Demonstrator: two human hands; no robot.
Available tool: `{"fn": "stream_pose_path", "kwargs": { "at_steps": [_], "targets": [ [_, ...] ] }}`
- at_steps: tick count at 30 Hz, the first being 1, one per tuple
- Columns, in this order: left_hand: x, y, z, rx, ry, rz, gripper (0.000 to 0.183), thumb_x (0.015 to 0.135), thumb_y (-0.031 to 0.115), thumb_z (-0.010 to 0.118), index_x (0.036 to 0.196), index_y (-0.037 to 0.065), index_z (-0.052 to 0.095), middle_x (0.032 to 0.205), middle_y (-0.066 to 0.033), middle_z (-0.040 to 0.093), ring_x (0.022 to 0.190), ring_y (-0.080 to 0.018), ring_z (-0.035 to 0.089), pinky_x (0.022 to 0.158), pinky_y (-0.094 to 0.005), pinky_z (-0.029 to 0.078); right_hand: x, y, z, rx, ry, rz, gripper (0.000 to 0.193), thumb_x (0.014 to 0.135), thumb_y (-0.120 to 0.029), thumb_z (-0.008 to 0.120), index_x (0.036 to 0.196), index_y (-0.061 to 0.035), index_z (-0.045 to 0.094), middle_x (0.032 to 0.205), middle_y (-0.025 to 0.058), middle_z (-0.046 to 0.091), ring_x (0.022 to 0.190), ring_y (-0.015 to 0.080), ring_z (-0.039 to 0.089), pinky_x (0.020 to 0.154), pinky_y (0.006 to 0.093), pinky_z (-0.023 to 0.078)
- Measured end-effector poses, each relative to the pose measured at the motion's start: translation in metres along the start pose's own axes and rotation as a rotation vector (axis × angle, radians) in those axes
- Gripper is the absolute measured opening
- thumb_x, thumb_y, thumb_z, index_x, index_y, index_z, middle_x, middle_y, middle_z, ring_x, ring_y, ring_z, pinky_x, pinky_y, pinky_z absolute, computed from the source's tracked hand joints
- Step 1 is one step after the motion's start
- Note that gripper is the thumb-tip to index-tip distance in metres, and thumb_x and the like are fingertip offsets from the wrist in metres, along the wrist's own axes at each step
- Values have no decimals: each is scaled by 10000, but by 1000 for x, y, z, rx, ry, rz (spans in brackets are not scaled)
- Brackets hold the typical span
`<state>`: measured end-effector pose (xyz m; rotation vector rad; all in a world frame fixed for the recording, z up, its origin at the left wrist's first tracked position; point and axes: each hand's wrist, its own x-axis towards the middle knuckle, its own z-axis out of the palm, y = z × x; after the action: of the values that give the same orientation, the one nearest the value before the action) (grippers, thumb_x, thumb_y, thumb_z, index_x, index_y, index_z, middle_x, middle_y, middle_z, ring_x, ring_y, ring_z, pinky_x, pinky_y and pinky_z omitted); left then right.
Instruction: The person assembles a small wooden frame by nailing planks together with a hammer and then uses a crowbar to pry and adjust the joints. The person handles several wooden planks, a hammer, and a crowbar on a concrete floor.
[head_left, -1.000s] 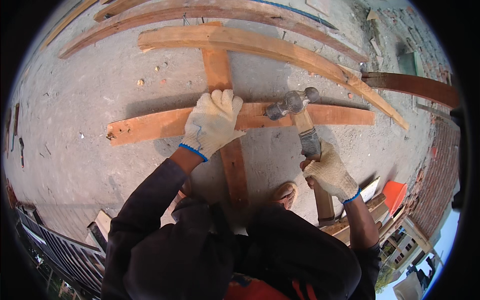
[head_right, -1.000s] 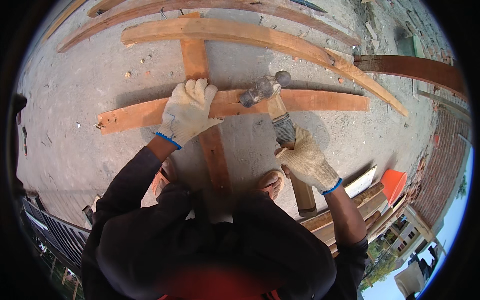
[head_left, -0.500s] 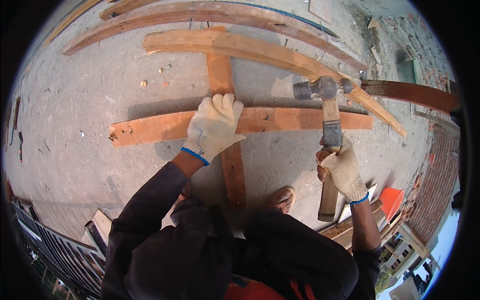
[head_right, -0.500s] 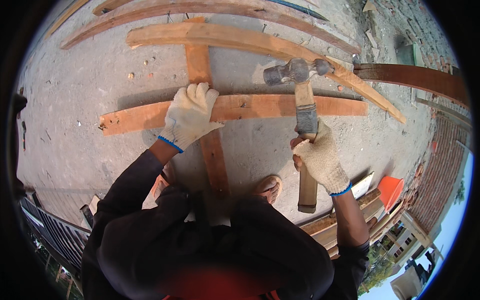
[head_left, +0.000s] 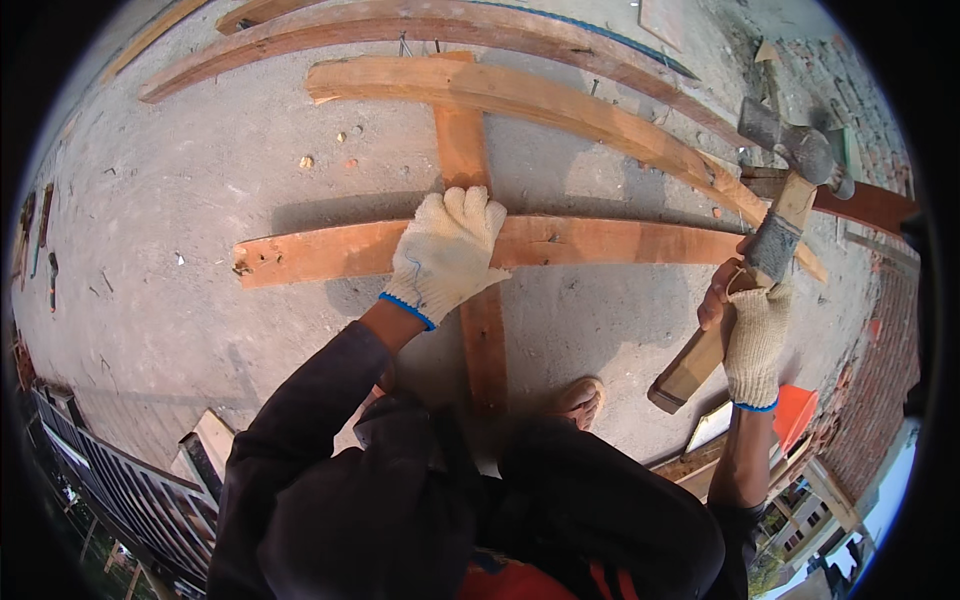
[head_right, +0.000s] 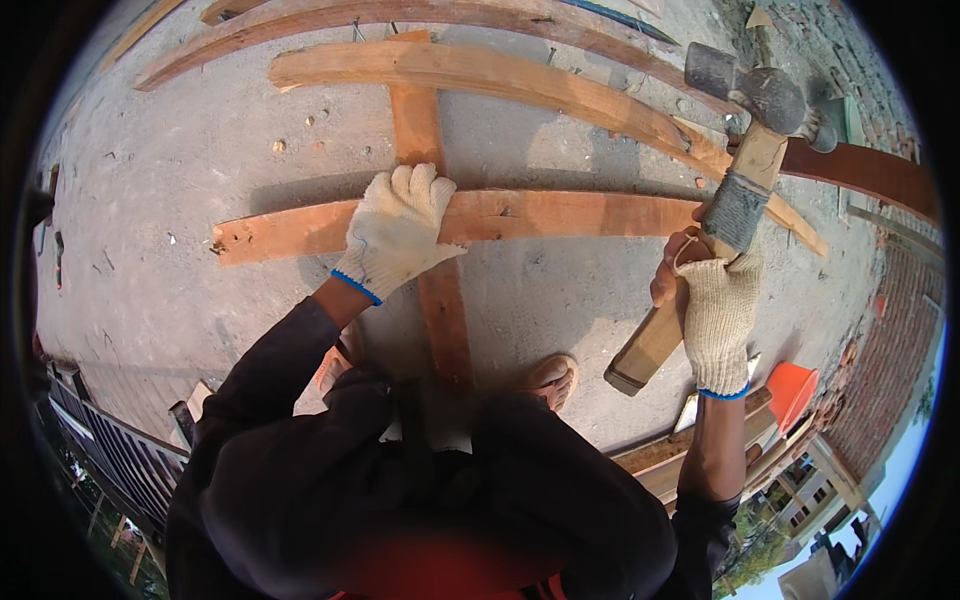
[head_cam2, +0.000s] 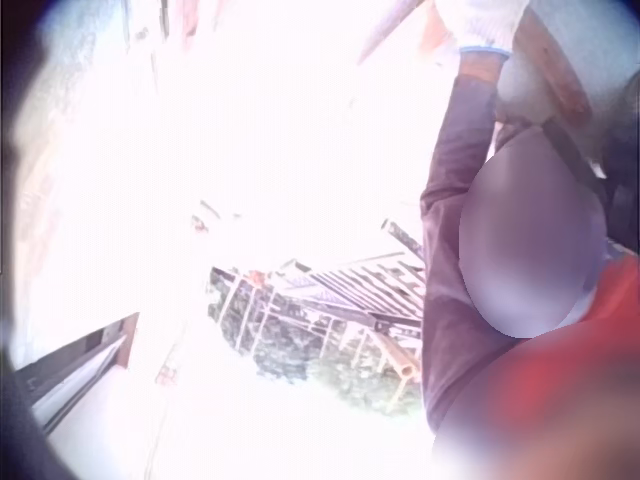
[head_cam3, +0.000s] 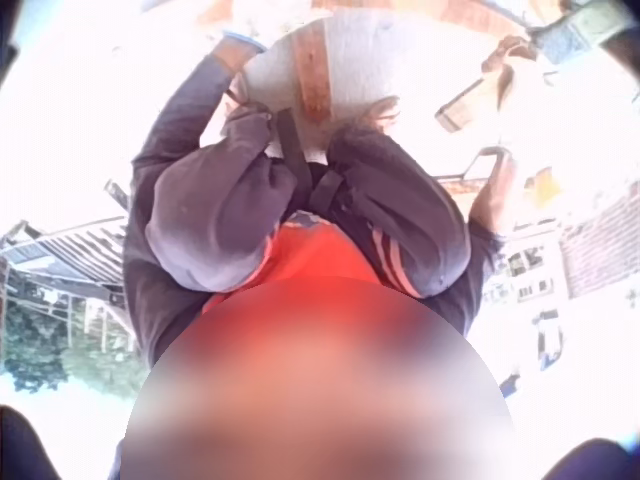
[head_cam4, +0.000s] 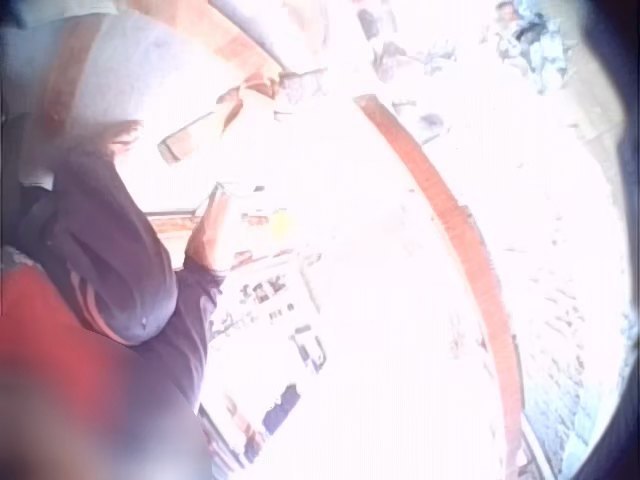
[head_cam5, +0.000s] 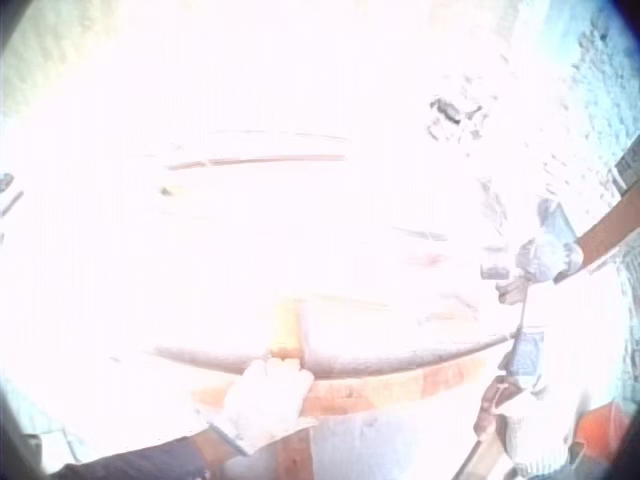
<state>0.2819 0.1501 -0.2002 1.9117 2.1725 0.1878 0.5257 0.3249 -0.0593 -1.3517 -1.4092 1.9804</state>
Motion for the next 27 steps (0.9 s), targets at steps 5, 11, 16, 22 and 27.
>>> {"fn": "stream_pose_path", "kwargs": {
  "at_steps": [5, 11, 16, 22, 27],
  "targets": [
    [1, -3, -9, 1, 5, -1, 708, 664, 525, 809, 1166, 72, 600, 1165, -116, 569, 1076, -271, 552, 911, -390, 459, -25, 49, -2, -499, -188, 319, 276, 808, 26, 647, 1052, 16, 518, 691, 64, 586, 493, 117, 568, 451, 298, 485],
    [-2, 1, -6, -11, -35, 1, 689, 668, 523, 806, 1140, 66, 601, 1169, -118, 567, 1041, -277, 550, 883, -385, 467, 4, -28, -41, 83, 51, -385, 533, 893, -203, 661, 1338, -25, 429, 791, 33, 506, 612, 129, 523, 527, 271, 486],
    [-3, -2, -7, -100, -4, -11, 659, 666, 503, 816, 1106, 60, 603, 1113, -106, 562, 996, -271, 545, 842, -372, 475, -10, 29, 8, -66, 49, -86, 404, 824, -63, 631, 1195, -10, 477, 730, 38, 517, 558, 135, 541, 494, 279, 470],
    [-5, -3, -3, -110, 23, -6, 656, 658, 493, 820, 1092, 54, 600, 1142, -116, 561, 1000, -286, 545, 856, -379, 482, -47, 86, -4, -401, -35, 324, 361, 745, 37, 601, 1089, 11, 493, 685, 94, 591, 488, 160, 584, 429, 282, 494],
    [-9, 0, -1, -80, 126, -7, 606, 656, 461, 826, 1043, 57, 594, 1102, -121, 553, 934, -271, 533, 795, -378, 483, -68, 100, -26, -192, 177, 113, 341, 763, 28, 562, 1095, 11, 485, 720, 97, 593, 472, 174, 576, 416, 293, 499]
  ]
}}
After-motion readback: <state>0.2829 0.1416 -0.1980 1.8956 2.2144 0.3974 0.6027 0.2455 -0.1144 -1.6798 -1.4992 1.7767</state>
